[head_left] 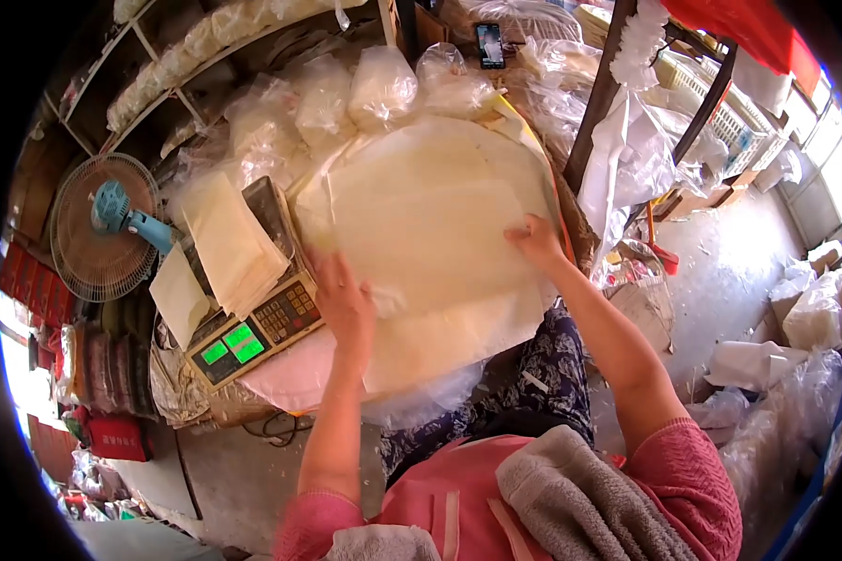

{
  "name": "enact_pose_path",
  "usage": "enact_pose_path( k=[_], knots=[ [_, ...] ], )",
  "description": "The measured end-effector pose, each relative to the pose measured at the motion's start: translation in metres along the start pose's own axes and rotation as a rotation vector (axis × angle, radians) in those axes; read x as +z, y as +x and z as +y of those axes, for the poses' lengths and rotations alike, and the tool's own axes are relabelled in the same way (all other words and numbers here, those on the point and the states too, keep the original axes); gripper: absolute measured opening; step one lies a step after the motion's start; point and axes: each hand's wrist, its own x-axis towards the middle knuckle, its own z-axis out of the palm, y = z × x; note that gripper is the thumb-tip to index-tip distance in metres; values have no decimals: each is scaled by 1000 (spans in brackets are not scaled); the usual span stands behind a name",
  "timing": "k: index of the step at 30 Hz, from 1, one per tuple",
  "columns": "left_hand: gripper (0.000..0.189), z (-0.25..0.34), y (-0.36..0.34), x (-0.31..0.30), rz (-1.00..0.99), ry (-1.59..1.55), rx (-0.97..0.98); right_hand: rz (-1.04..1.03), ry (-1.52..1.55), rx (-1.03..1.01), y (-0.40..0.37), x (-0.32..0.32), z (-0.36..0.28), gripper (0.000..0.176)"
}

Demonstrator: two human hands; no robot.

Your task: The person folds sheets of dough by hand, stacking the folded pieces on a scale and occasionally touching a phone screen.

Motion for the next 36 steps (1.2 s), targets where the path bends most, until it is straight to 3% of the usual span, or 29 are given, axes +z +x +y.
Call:
enact_pose_path(
  k=[4, 7, 9, 12, 15, 19, 22, 25, 28, 29, 30, 32, 34, 36],
  knots=[
    [63, 21, -30, 3, -508, -103, 249, -56, -108, 132, -10, -5, -27, 36],
    [65, 21, -58, 15, -623, -72, 214, -17, -247, 90, -9, -1, -19, 47],
    [64, 20, -62, 17, -592, -72, 229, 141, -413, -52, -7, 15, 7, 54],
    [60, 18, -64, 19, -541, -64, 255, 107, -718, -375, -50, 11, -58, 60],
    [57, 14, -61, 23, -478, -61, 325, 51, -704, -592, -81, 33, -66, 51],
    [52, 5, -59, 39, -350, -107, 487, -27, -669, -610, -90, 55, -25, 45],
    [45, -2, -49, 34, -354, 99, 657, -85, -671, -751, -93, 45, -39, 37],
    [45, -4, -35, 38, -485, -117, 517, -652, -294, -239, -122, 21, -89, 32],
    [45, 17, -14, -2, -655, -72, 447, -520, 906, 665, -130, 35, -61, 36],
    [48, 22, -17, -7, -674, -39, 470, -482, 1161, 757, -117, 31, -40, 41],
    [50, 26, -22, -11, -694, -4, 493, -229, 1214, 626, -113, 27, -41, 41],
    [55, 32, -30, -25, -710, -56, 494, 66, 1173, 417, -95, 29, -60, 32],
    [61, 40, -33, -41, -691, -237, 451, 12, 805, 273, -66, 21, -71, 24],
    [72, 41, -31, -48, -641, -500, 325, 40, 538, -35, -68, -1, -141, 22]
  ],
)
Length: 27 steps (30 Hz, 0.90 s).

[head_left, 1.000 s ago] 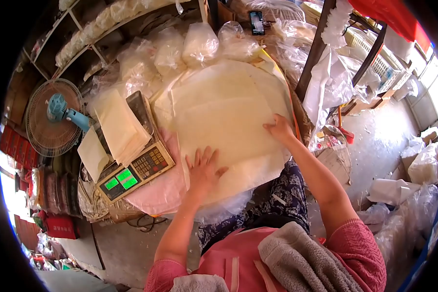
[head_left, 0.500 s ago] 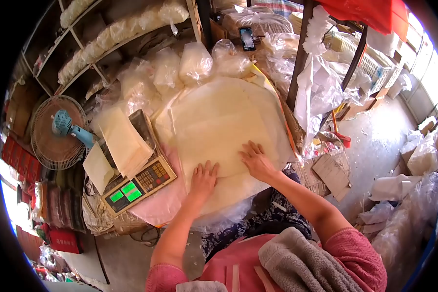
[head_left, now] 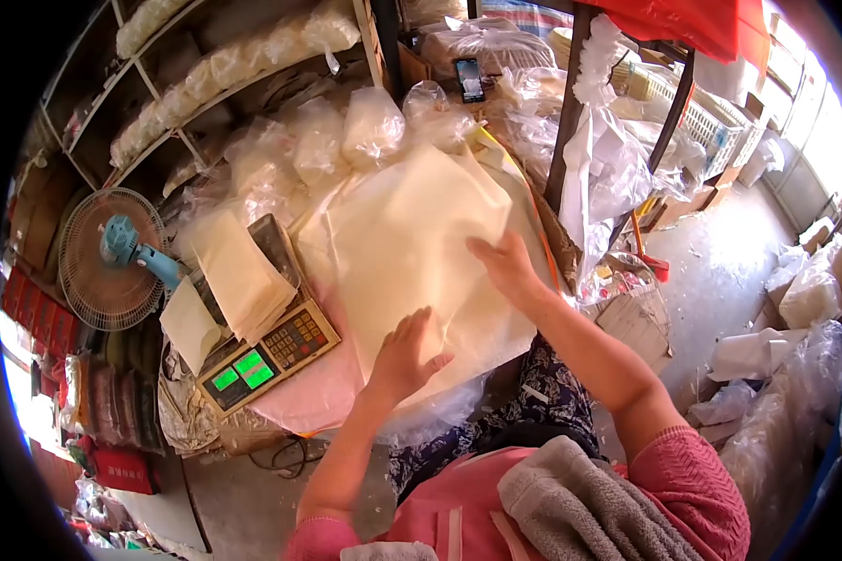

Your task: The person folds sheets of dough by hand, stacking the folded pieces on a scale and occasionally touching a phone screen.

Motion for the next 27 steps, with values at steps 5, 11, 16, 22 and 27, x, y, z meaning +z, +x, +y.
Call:
enact_pose_path(
  k=[5, 11, 16, 22, 27],
  knots=[
    [71, -23, -5, -6, 441, -741, -229, -525, -417, -629, -22, 0, -95, 30],
    [39, -38, -11, -5, 723, -576, -253, -588, -698, -971, -38, -36, 7, 36],
    [32, -66, -48, -3, 121, -225, 135, -720, -444, -368, -40, -67, 86, 32],
    [50, -68, -8, 20, 458, -843, -492, -386, -347, 154, -16, -57, 109, 28],
    [72, -76, 7, 40, 285, 267, -295, -278, -752, 211, -4, -40, 97, 33]
  ],
)
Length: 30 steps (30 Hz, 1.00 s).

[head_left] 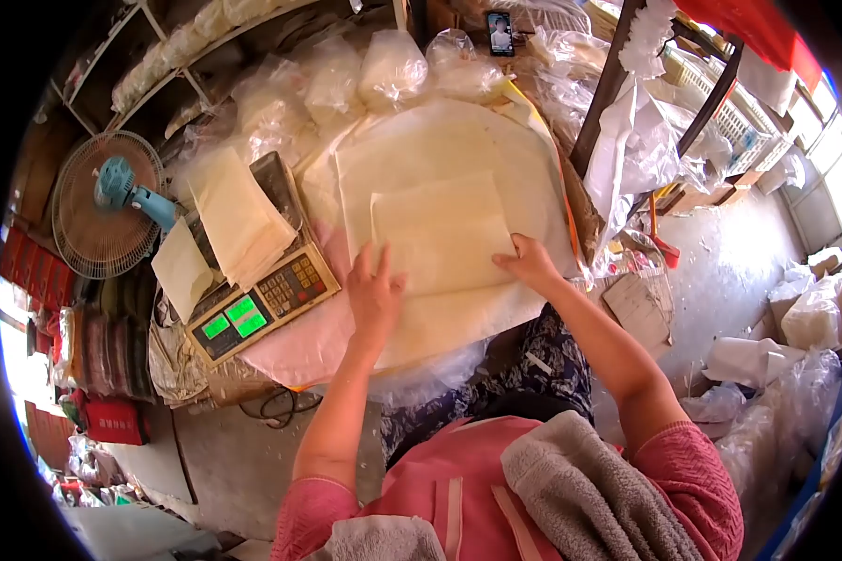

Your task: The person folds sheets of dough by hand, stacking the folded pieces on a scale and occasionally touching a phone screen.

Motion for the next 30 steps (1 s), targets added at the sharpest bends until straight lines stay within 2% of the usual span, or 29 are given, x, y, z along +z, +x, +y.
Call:
enact_pose_path(
  k=[2, 3, 5, 6, 9, 10, 12, 13, 15, 16, 19, 20, 23, 24, 27, 28, 30],
  knots=[
    [77, 4, 0, 5, -219, 38, 144, 21, 64, -48, 6, 7, 8, 48],
    [77, 8, -1, 3, -256, 80, 152, 36, 95, -75, 7, 9, 11, 56],
    [76, 16, -4, -5, -317, 165, 174, 198, -177, -275, -3, 11, -9, 75],
    [74, 12, -4, -1, -271, 160, 213, 277, -314, -368, -9, 10, -18, 85],
    [62, 3, 5, -2, -217, 120, 306, 24, -590, -588, -16, -8, -28, 97],
    [59, -4, 9, -1, -210, 90, 350, -121, -592, -516, -15, -9, -20, 93],
    [53, -24, 18, -1, -197, 29, 439, -147, -633, -640, -5, -17, -4, 88],
    [49, -31, 24, -8, -230, -46, 392, -161, -654, -703, 0, -22, 3, 85],
    [40, -39, 39, -24, -300, -197, 296, -256, -270, -635, 16, -34, 13, 74],
    [36, -37, 46, -31, -252, -380, 87, -300, -78, -595, 24, -38, 16, 68],
    [42, -16, 74, -49, -101, -650, -300, -115, 318, -196, 51, -28, 18, 46],
    [56, -18, 85, -40, -96, -706, -348, 34, 86, -155, 62, -27, 14, 41],
    [69, 2, 111, -15, 69, -212, -412, 145, -121, -43, 78, -24, -8, 43],
    [76, -25, 116, 26, 107, -121, -237, 152, -154, -14, 84, -20, -9, 43],
    [75, 10, 115, 33, -142, 142, -150, 157, -223, 62, 98, -14, -10, 43],
    [78, 8, 114, 42, -203, 73, -169, 146, -224, 79, 96, -16, -14, 43],
    [78, 7, 110, 51, -189, 82, -168, 145, -233, 95, 94, -17, -16, 43]
  ],
)
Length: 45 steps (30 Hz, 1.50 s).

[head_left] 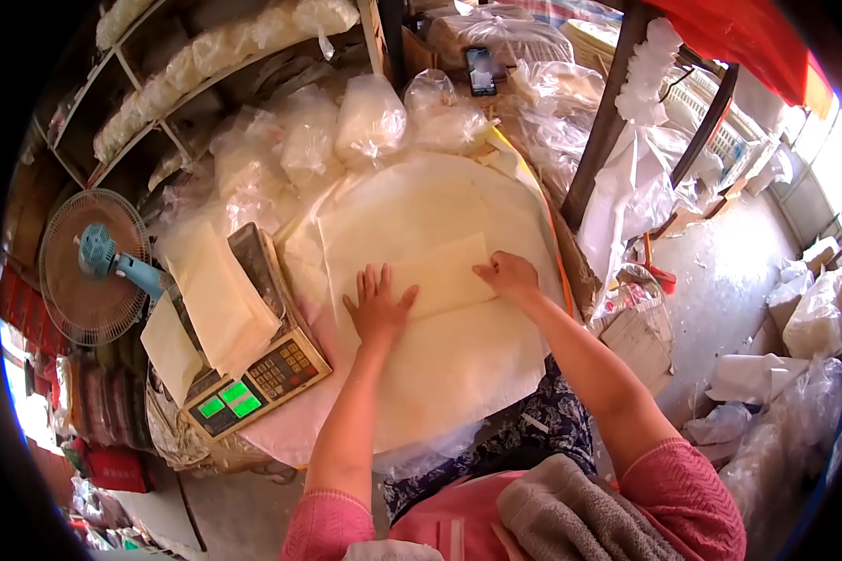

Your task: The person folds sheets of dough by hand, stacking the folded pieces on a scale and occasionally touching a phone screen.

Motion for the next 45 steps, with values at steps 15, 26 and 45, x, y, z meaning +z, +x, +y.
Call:
enact_pose_path(
  k=[15, 26, 45],
  knots=[
    [53, 33, -102, -14, -170, -1573, -678, -291, 846, 0, -98, -16, -14, 22],
    [83, -58, -86, -194, 532, -1501, -112, -335, 394, -355, -198, 2, -10, 40],
    [63, -204, -27, -234, 359, -1521, -300, -142, -385, -946, -211, 48, -2, 70]
  ],
)
